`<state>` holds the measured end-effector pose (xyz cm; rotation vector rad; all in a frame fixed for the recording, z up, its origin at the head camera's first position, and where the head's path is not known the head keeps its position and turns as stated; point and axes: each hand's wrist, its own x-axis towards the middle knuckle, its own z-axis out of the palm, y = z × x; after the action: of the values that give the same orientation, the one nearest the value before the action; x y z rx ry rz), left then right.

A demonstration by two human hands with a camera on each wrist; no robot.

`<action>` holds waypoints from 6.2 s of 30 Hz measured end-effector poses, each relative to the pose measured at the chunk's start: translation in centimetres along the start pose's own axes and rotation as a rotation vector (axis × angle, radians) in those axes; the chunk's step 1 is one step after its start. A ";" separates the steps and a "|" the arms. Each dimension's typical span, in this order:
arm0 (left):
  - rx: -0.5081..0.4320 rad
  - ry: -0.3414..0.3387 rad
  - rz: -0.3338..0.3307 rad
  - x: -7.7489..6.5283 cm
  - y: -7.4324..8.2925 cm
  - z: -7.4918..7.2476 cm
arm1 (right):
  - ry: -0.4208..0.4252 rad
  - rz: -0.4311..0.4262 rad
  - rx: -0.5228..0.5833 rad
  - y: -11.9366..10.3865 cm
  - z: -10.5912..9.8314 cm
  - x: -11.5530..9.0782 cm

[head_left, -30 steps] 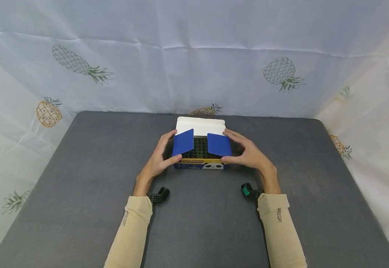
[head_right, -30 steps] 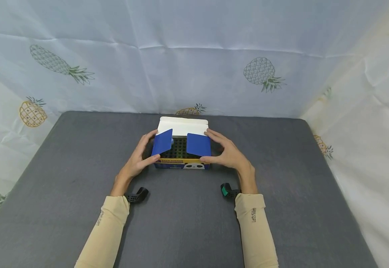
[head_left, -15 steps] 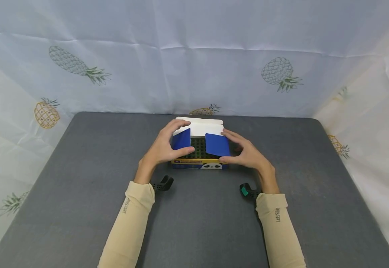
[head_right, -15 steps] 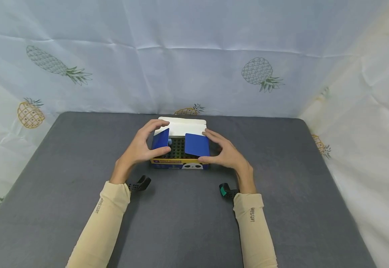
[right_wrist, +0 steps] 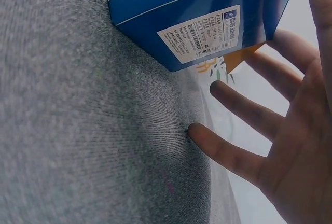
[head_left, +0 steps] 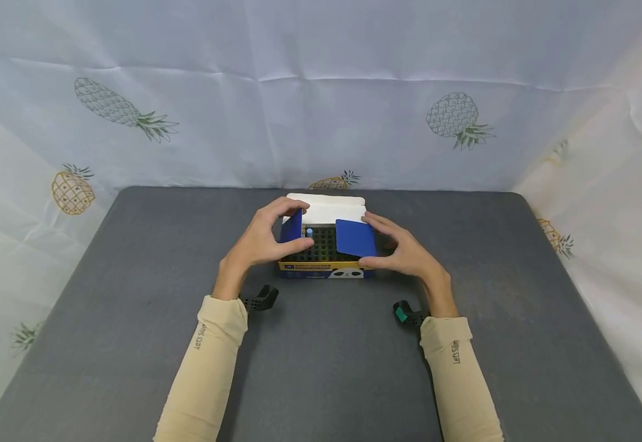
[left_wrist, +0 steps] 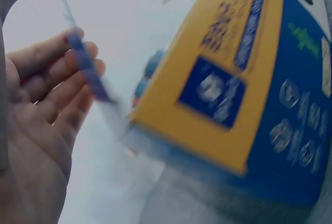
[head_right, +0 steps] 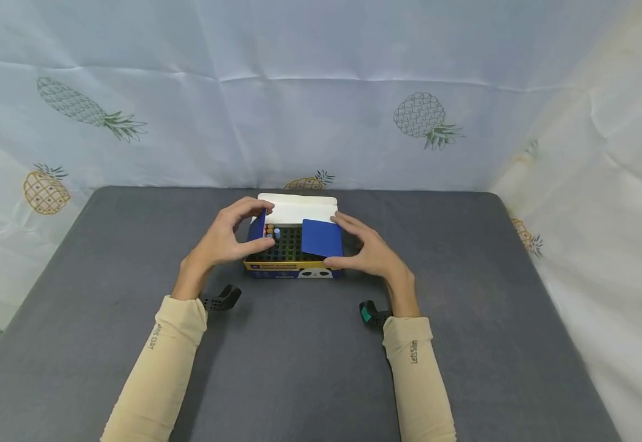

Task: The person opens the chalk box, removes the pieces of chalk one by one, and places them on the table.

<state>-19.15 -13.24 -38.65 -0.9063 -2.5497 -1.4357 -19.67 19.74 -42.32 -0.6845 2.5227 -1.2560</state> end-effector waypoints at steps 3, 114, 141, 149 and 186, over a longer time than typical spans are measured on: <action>-0.016 0.009 0.009 -0.5 -0.1 -1.0 | -0.003 -0.006 0.002 0.0 0.0 -0.1; -0.291 0.077 -0.065 -4.9 -5.4 3.4 | -0.026 -0.088 -0.488 -7.1 -3.8 -1.2; -0.292 0.073 -0.073 -4.8 -5.6 3.5 | 0.433 -0.175 -0.025 -5.1 3.9 3.2; -0.307 0.070 -0.057 -4.8 -5.7 3.6 | 0.407 -0.248 -0.050 -7.1 4.1 3.6; -0.301 0.079 -0.063 -4.9 -6.0 3.6 | 0.244 -0.157 -0.103 -8.3 6.4 5.9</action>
<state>-17.54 -14.91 -46.83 -0.7901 -2.3649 -1.8701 -19.65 7.98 -39.59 -0.8109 2.7943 -1.3417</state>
